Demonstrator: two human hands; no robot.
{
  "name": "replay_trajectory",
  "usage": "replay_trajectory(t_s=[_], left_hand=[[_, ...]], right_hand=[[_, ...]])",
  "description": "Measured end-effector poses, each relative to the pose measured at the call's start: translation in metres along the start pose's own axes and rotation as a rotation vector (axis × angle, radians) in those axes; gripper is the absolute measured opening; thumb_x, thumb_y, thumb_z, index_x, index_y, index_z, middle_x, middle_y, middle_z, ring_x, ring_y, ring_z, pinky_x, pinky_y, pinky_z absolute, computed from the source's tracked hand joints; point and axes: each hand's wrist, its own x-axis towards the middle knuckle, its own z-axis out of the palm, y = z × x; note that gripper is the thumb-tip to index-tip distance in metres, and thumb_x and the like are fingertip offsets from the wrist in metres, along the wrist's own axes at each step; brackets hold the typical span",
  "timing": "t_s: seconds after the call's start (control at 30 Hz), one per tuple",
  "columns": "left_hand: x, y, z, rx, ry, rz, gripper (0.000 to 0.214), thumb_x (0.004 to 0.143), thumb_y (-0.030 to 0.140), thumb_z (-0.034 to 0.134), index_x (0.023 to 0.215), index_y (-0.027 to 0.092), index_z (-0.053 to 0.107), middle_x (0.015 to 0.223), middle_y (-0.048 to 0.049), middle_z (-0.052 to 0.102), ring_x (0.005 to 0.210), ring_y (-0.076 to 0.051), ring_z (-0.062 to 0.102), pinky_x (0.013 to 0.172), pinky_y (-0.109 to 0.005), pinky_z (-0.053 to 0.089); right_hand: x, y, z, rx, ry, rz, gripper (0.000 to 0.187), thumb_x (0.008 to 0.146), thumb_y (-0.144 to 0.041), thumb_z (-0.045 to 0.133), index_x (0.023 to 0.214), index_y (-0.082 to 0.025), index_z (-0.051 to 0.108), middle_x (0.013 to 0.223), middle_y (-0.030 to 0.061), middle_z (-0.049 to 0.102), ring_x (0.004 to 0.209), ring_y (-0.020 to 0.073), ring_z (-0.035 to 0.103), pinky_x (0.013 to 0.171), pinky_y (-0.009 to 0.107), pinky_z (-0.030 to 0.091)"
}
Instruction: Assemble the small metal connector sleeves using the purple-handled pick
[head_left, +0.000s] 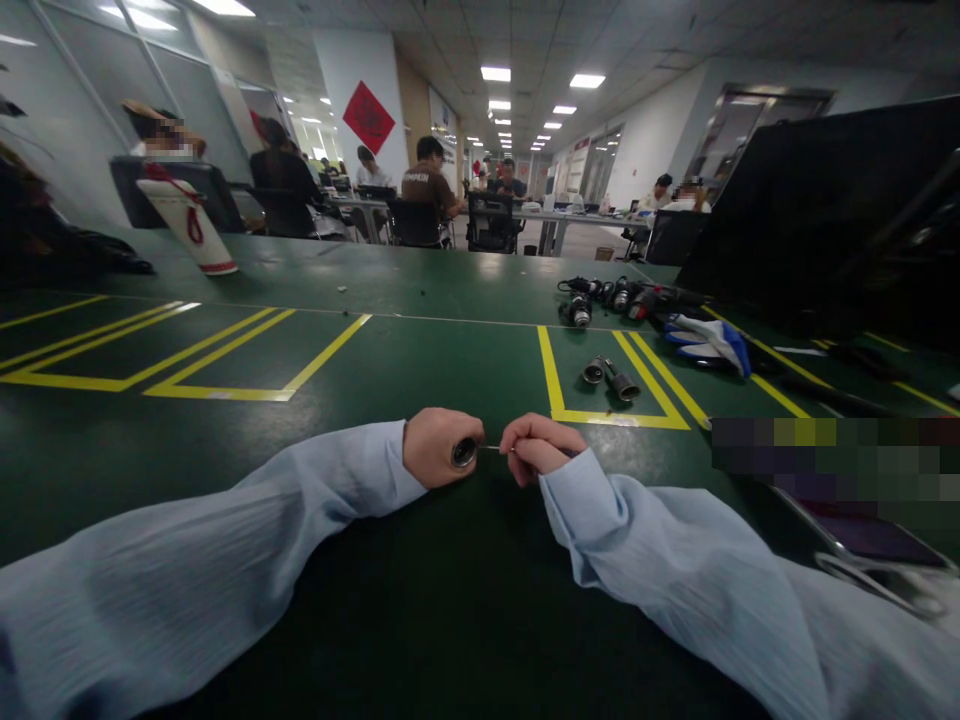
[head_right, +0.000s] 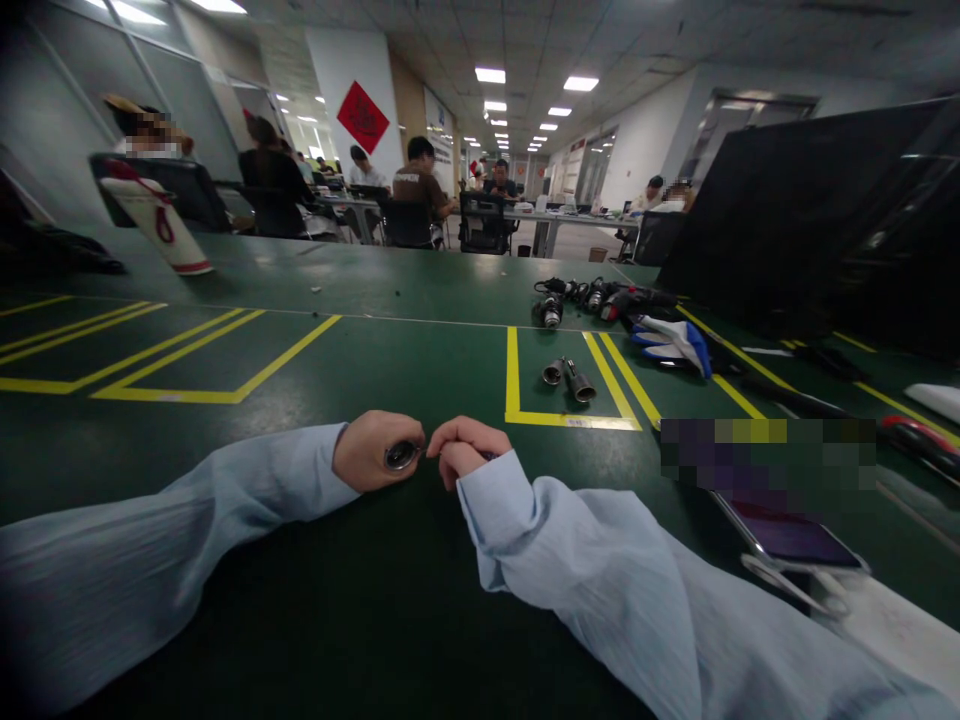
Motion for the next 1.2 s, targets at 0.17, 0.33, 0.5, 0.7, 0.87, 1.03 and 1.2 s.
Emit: replay_trajectory(t_s=[0.17, 0.33, 0.5, 0.7, 0.87, 1.03, 1.2], left_hand=[[0.001, -0.001, -0.001, -0.105, 0.045, 0.022, 0.004, 0.069, 0.018, 0.050, 0.068, 0.016, 0.053, 0.058, 0.0007, 0.057, 0.053, -0.010, 0.053, 0.050, -0.018, 0.040], [0.001, -0.002, -0.001, -0.134, 0.073, 0.065, 0.007, 0.070, 0.021, 0.052, 0.066, 0.015, 0.052, 0.056, 0.0010, 0.055, 0.050, -0.009, 0.051, 0.048, -0.018, 0.039], [0.001, -0.001, -0.002, -0.143, 0.083, 0.072, 0.008, 0.072, 0.019, 0.049, 0.065, 0.016, 0.052, 0.056, 0.0010, 0.055, 0.049, -0.009, 0.049, 0.047, -0.018, 0.038], [0.002, 0.004, -0.005, -0.152, 0.192, -0.010, 0.010, 0.072, 0.018, 0.049, 0.062, 0.015, 0.050, 0.054, 0.0014, 0.054, 0.046, -0.008, 0.048, 0.046, -0.018, 0.038], [0.002, 0.006, -0.006, -0.150, 0.216, -0.083, 0.010, 0.071, 0.019, 0.050, 0.061, 0.016, 0.050, 0.052, 0.0025, 0.053, 0.045, -0.007, 0.046, 0.044, -0.017, 0.037], [0.001, 0.006, -0.006, -0.141, 0.247, -0.057, 0.009, 0.070, 0.018, 0.050, 0.062, 0.016, 0.049, 0.054, 0.0022, 0.054, 0.046, -0.008, 0.048, 0.046, -0.018, 0.038], [0.001, 0.005, -0.006, -0.133, 0.264, -0.047, 0.008, 0.070, 0.017, 0.050, 0.062, 0.017, 0.049, 0.054, 0.0018, 0.055, 0.047, -0.008, 0.048, 0.046, -0.018, 0.038]], right_hand=[[-0.009, -0.001, 0.004, -0.133, 0.008, -0.207, 0.016, 0.073, -0.014, 0.040, 0.068, -0.017, 0.055, 0.047, -0.0052, 0.047, 0.043, 0.0080, 0.044, 0.047, 0.021, 0.035], [-0.012, -0.004, 0.006, -0.144, -0.051, -0.270, 0.017, 0.074, -0.012, 0.041, 0.069, -0.016, 0.057, 0.050, -0.0047, 0.049, 0.046, 0.0077, 0.047, 0.051, 0.022, 0.038], [0.003, 0.005, 0.000, 0.274, -0.077, 0.071, 0.009, 0.067, -0.018, 0.046, 0.067, -0.016, 0.055, 0.040, -0.0053, 0.051, 0.034, 0.0063, 0.039, 0.036, 0.018, 0.027], [0.022, 0.012, -0.005, 0.530, -0.181, 0.242, 0.016, 0.052, -0.026, 0.052, 0.065, -0.018, 0.048, 0.037, -0.0038, 0.056, 0.026, 0.0095, 0.041, 0.028, 0.019, 0.026], [0.021, 0.013, -0.001, 0.586, -0.167, 0.235, 0.016, 0.051, -0.025, 0.053, 0.065, -0.019, 0.047, 0.036, -0.0050, 0.056, 0.025, 0.0093, 0.039, 0.028, 0.020, 0.024], [0.010, 0.010, 0.001, 0.511, -0.108, 0.161, 0.010, 0.063, -0.020, 0.052, 0.072, -0.016, 0.054, 0.043, -0.0044, 0.059, 0.033, 0.0067, 0.044, 0.034, 0.019, 0.028], [0.013, 0.014, 0.003, 0.553, -0.131, 0.170, 0.011, 0.061, -0.021, 0.052, 0.071, -0.017, 0.052, 0.043, -0.0040, 0.060, 0.031, 0.0080, 0.045, 0.033, 0.019, 0.028]])
